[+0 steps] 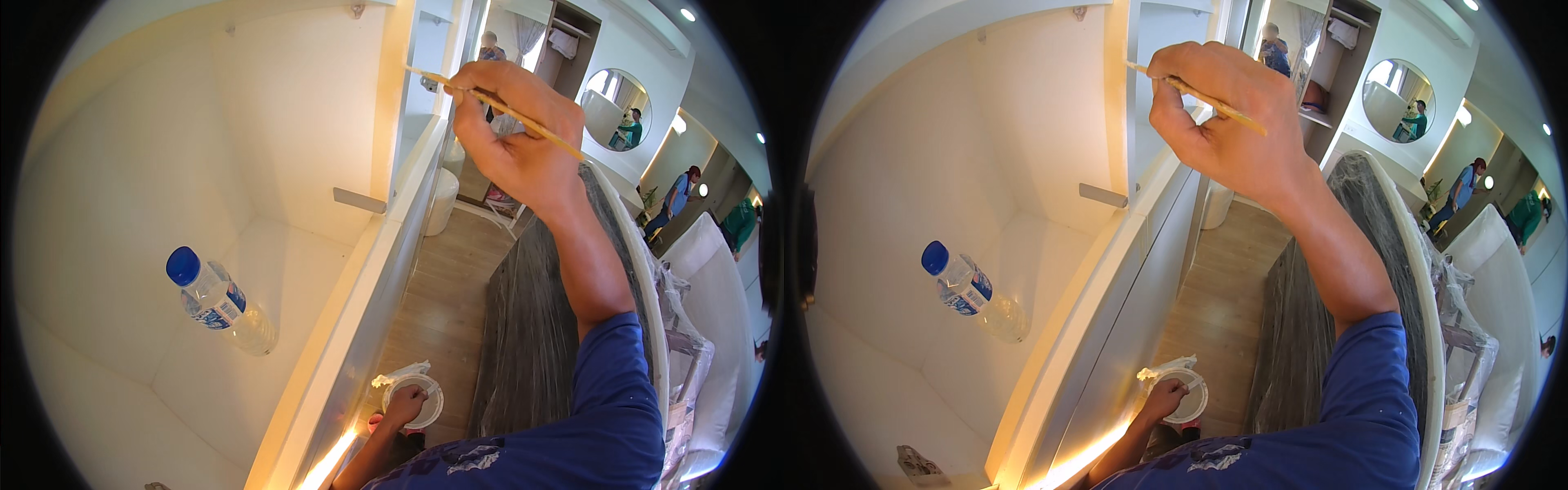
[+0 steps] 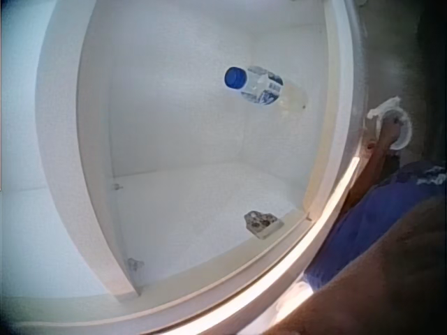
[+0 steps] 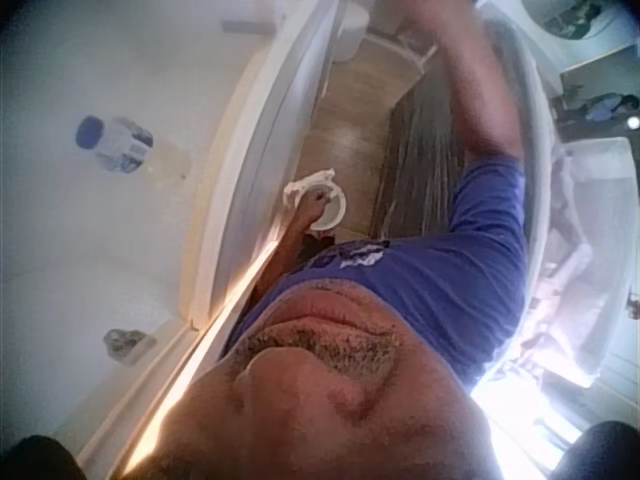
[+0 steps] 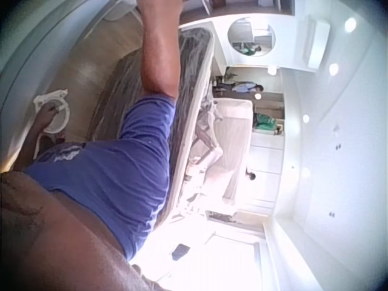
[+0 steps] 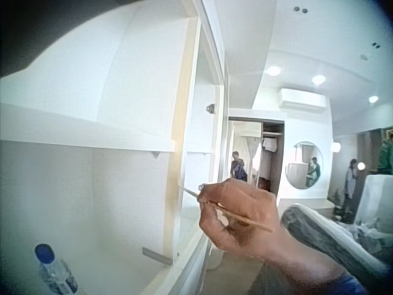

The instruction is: The person paints the edges and corners of white built-in shelving using a small brush, occasionally dipping the brush into a white paint bucket held in the other hand.

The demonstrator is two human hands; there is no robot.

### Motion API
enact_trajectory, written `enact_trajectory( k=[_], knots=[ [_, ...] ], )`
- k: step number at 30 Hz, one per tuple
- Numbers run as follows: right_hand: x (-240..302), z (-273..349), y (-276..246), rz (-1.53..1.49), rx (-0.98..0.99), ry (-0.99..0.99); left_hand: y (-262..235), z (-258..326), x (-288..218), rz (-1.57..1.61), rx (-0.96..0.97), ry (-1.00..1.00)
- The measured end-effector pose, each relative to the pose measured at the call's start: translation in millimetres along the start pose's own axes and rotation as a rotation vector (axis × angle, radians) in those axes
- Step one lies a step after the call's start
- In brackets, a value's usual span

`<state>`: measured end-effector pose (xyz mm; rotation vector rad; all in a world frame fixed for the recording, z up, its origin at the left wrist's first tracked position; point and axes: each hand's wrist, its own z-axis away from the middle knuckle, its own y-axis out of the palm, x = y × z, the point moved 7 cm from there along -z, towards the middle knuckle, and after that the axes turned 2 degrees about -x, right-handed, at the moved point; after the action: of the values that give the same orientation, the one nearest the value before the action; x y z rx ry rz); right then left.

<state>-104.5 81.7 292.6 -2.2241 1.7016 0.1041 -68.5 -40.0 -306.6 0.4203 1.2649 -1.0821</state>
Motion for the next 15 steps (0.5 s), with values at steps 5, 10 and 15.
enact_trajectory(
  k=[5, 10, 15],
  knots=[
    [0, 0, -1, -0.01, -0.02, -0.042, 0, 1, -1, -0.006, 0.019, -0.013],
    [-2, -8, 0, 0.039, -0.046, -0.071, -1, 1, -4, 0.001, 0.032, -0.033],
    [-3, -9, 0, 0.037, -0.067, -0.11, -1, 2, -7, -0.008, 0.032, -0.034]
  ],
)
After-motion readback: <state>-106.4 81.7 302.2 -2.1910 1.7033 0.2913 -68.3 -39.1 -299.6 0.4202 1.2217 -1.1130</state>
